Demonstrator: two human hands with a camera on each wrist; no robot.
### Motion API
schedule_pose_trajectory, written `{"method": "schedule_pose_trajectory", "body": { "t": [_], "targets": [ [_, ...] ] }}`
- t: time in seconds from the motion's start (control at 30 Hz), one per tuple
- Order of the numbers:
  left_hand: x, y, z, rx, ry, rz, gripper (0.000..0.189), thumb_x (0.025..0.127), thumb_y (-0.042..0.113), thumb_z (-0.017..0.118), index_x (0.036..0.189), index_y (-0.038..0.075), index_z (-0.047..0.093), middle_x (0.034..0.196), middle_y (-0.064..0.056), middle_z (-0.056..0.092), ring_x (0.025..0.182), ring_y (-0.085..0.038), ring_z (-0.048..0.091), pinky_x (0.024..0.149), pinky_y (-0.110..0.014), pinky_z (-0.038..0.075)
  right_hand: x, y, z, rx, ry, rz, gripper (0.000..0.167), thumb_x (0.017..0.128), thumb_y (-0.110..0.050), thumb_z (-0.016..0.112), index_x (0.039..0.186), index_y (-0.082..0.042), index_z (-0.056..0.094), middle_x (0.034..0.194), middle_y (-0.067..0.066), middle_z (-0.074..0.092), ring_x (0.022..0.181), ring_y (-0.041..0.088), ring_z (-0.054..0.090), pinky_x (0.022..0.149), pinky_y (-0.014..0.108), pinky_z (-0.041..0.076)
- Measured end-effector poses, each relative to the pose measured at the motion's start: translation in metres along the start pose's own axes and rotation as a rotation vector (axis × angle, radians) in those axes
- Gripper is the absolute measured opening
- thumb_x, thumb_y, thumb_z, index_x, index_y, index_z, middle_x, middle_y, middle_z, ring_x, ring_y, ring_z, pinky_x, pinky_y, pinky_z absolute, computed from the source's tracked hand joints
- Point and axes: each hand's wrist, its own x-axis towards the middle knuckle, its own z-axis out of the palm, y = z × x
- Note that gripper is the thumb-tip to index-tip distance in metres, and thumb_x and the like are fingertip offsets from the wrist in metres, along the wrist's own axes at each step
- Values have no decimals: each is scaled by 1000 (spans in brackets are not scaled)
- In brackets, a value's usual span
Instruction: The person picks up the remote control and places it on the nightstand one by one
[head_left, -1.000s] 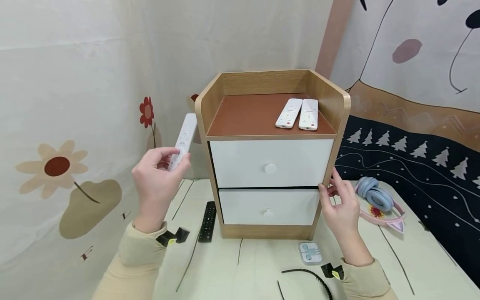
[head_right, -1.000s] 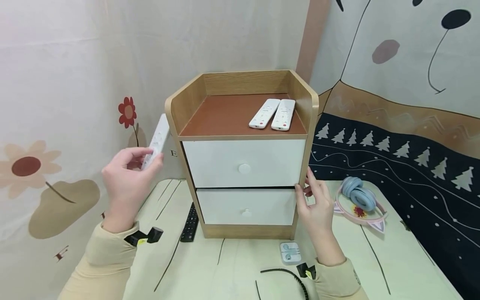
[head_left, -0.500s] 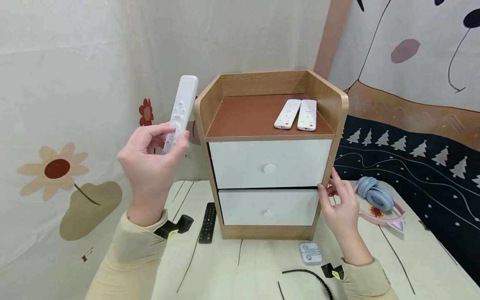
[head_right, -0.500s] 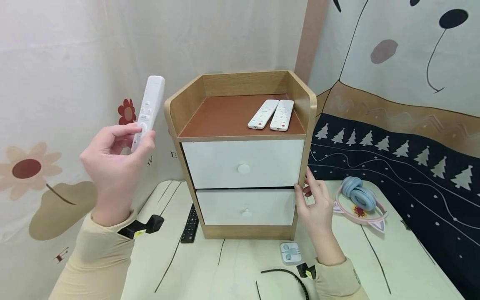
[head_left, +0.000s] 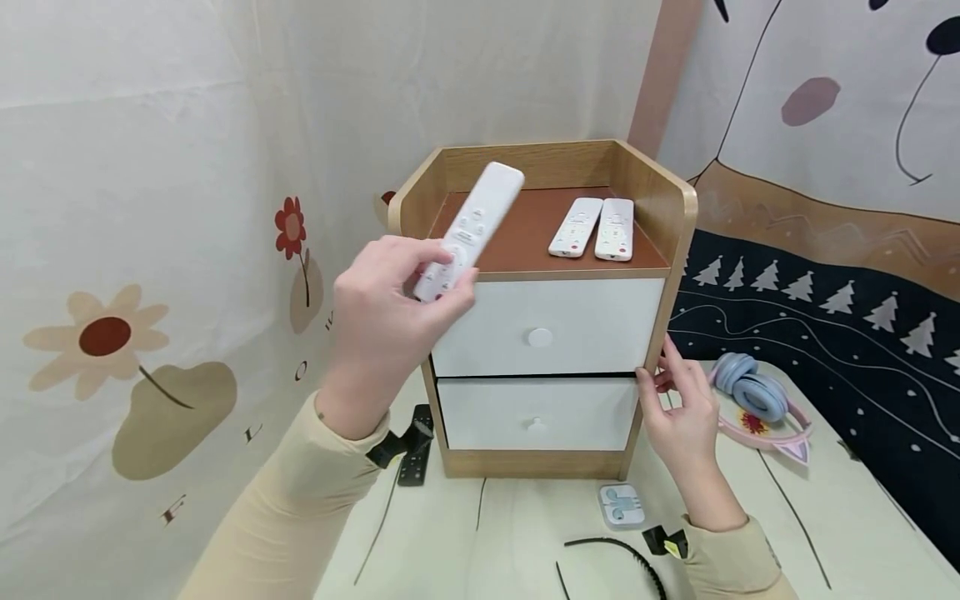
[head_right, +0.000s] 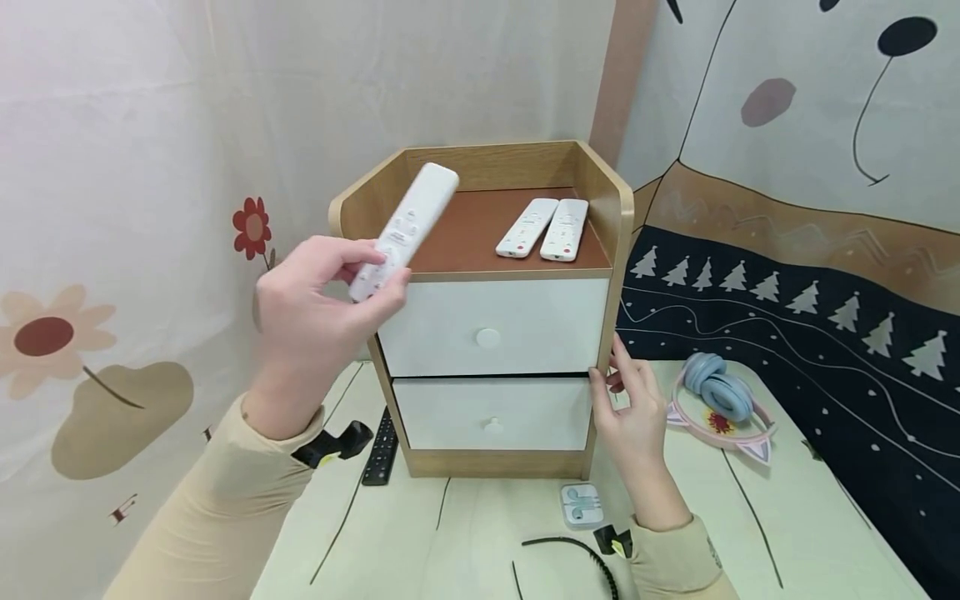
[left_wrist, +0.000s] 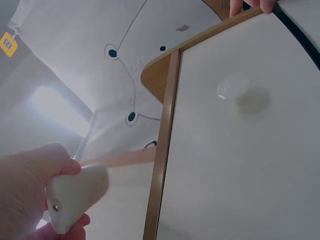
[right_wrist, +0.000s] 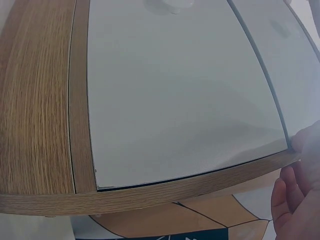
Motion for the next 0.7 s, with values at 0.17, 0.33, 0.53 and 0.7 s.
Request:
{"method": "schedule_pose_trajectory", "body": {
  "t": [0.17, 0.33, 0.53, 0.7],
  "targets": [
    [2, 6, 17, 87, -116, 17, 19, 85, 26, 86, 93, 10, 81, 88, -11, 78, 78, -29, 66, 63, -40, 51, 1, 0, 0, 2, 4, -4, 72, 90, 12, 79, 157, -6, 60, 107, 27, 68, 90, -12, 54, 89, -2, 45],
    [3, 8, 32, 114, -201, -6, 18, 84, 27, 84, 89, 11, 78, 85, -10, 77, 75, -28, 64, 61, -42, 49, 1, -1, 0, 5, 5, -7, 72, 90, 12, 79, 157, -6, 60, 107, 27, 67, 90, -13, 54, 89, -2, 44],
    [9, 11, 44, 131, -267, -80, 17, 86, 27, 81, 89, 11, 77, 82, -9, 75, 74, -29, 62, 61, -43, 47, 1, 0, 0, 4, 4, -9, 72, 90, 12, 79, 157, -6, 60, 106, 27, 67, 90, -12, 54, 89, -2, 44],
    [15, 16, 47, 160, -324, -149, 16, 88, 27, 80, 91, 12, 78, 81, -7, 73, 76, -28, 60, 64, -45, 47, 1, 0, -1, 2, -3, -2, 72, 91, 12, 79, 158, -7, 59, 107, 27, 67, 90, -13, 54, 88, -2, 45]
  ]
}}
